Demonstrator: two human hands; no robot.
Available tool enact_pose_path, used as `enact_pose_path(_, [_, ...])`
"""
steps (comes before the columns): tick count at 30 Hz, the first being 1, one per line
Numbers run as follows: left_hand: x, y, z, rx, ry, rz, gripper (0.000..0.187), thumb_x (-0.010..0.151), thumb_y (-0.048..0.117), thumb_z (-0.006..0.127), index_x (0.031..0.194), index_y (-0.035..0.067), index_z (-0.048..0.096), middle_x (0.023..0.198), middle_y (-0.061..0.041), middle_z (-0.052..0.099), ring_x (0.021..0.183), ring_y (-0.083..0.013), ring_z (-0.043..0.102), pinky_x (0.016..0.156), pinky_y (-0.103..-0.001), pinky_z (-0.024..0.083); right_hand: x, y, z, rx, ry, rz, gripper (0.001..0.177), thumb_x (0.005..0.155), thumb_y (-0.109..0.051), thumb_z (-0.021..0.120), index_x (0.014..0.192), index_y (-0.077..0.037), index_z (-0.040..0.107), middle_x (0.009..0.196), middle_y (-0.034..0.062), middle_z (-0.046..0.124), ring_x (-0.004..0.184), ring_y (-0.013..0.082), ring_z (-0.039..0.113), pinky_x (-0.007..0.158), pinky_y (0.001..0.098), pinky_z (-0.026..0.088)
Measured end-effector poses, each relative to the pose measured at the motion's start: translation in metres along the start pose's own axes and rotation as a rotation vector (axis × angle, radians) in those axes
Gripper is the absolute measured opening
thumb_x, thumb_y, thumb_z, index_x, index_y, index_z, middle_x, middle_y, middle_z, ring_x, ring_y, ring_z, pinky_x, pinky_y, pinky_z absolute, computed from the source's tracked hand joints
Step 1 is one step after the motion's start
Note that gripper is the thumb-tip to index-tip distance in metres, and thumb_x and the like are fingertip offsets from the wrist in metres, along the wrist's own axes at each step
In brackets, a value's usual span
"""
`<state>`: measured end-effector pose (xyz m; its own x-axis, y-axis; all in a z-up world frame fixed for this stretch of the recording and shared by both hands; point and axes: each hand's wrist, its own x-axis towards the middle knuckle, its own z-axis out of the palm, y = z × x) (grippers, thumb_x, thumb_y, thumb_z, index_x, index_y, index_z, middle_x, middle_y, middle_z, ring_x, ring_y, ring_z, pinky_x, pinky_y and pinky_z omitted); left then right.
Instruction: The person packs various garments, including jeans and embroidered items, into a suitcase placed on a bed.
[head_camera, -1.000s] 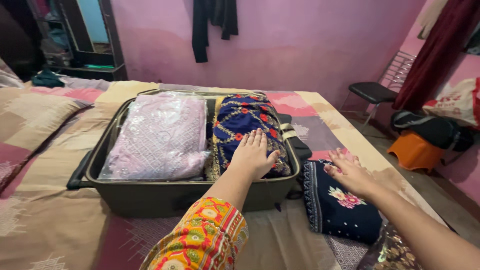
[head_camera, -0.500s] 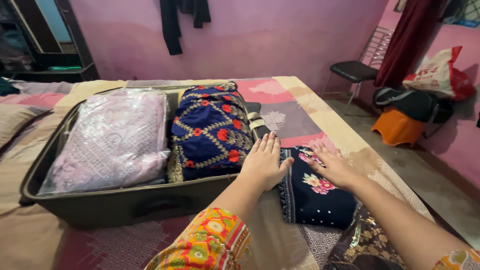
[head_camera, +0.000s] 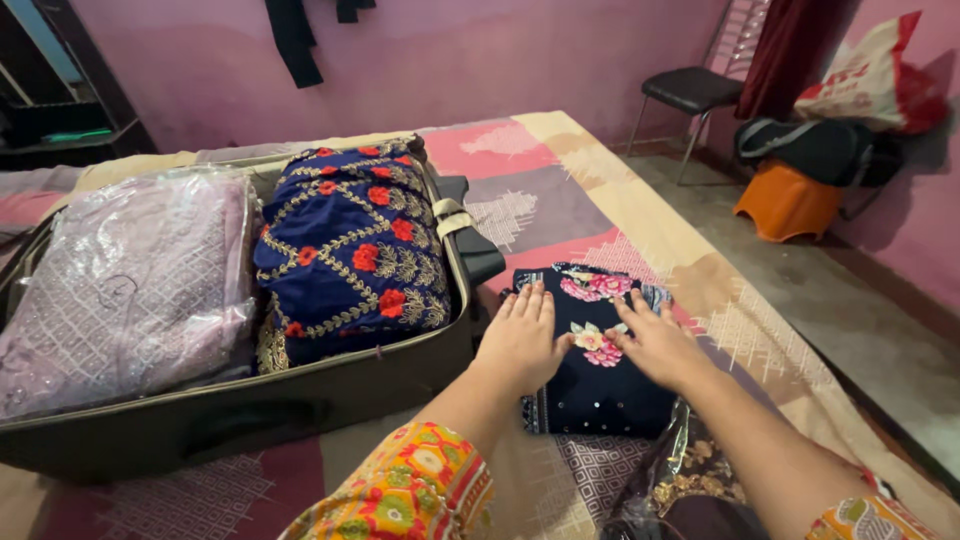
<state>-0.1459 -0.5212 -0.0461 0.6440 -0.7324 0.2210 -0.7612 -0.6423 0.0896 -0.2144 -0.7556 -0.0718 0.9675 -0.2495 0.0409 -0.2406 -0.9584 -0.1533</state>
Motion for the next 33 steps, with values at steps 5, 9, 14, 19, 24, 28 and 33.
enact_pose_path(5, [0.002,0.013,0.028,0.010,-0.088,-0.017,0.081,0.100,0.049,0.048,0.153,-0.009,0.027,0.163,-0.027,0.025,0.153,-0.0357,0.023,0.122,-0.046,0.020,0.007,0.009,0.021,-0.042,0.036,-0.020,0.067,0.094,-0.055,0.054,0.152,-0.024,0.044,0.166,0.0123,0.026,0.148,0.0388,0.034,0.113,0.0582,0.036])
enact_pose_path(9, [0.004,0.017,0.049,-0.038,-0.194,-0.091,0.084,0.098,0.047,0.055,0.154,-0.009,0.026,0.162,-0.027,0.027,0.152,-0.0364,0.026,0.120,-0.047,0.026,0.014,0.020,0.041,-0.025,0.109,-0.033,0.060,0.093,-0.048,0.059,0.146,-0.020,0.053,0.161,0.0210,0.033,0.144,0.0392,0.041,0.111,0.0529,0.041])
enact_pose_path(14, [0.008,0.015,0.080,-0.090,-0.245,-0.139,0.084,0.098,0.045,0.058,0.154,-0.009,0.026,0.161,-0.030,0.026,0.151,-0.0417,0.027,0.116,-0.050,0.033,0.024,0.032,0.057,0.061,0.127,0.080,0.055,0.093,-0.046,0.061,0.142,-0.022,0.058,0.159,0.0269,0.035,0.136,0.0423,0.050,0.107,0.0533,0.046])
enact_pose_path(19, [0.015,0.016,0.109,-0.135,-0.243,-0.180,0.083,0.098,0.045,0.059,0.153,-0.008,0.027,0.159,-0.035,0.026,0.148,-0.0478,0.029,0.116,-0.049,0.037,0.033,0.037,0.073,0.152,0.091,0.180,0.052,0.093,-0.042,0.061,0.142,-0.027,0.057,0.161,0.0284,0.032,0.128,0.0456,0.056,0.103,0.0566,0.048])
enact_pose_path(24, [0.026,0.016,0.122,-0.112,-0.275,-0.243,0.080,0.099,0.048,0.055,0.155,-0.002,0.027,0.162,-0.032,0.021,0.151,-0.0491,0.023,0.110,-0.058,0.039,0.040,0.036,0.085,0.107,0.114,0.196,0.053,0.093,-0.042,0.062,0.144,-0.028,0.058,0.159,0.0269,0.038,0.135,0.0455,0.052,0.106,0.0592,0.046])
enact_pose_path(28, [0.039,0.012,0.126,-0.152,-0.305,-0.307,0.079,0.101,0.053,0.048,0.157,0.003,0.025,0.165,-0.030,0.012,0.151,-0.0490,0.017,0.108,-0.062,0.038,0.046,0.030,0.086,0.148,0.060,0.262,0.064,0.089,-0.052,0.065,0.149,-0.032,0.051,0.161,0.0283,0.026,0.141,0.0480,0.040,0.107,0.0614,0.040])
enact_pose_path(33, [0.045,0.011,0.126,-0.148,-0.297,-0.327,0.081,0.101,0.057,0.046,0.159,0.005,0.025,0.165,-0.033,0.013,0.151,-0.0495,0.020,0.110,-0.058,0.039,0.050,0.022,0.095,0.149,0.053,0.288,0.066,0.092,-0.055,0.059,0.153,-0.035,0.044,0.164,0.0273,0.022,0.142,0.0517,0.037,0.108,0.0630,0.040])
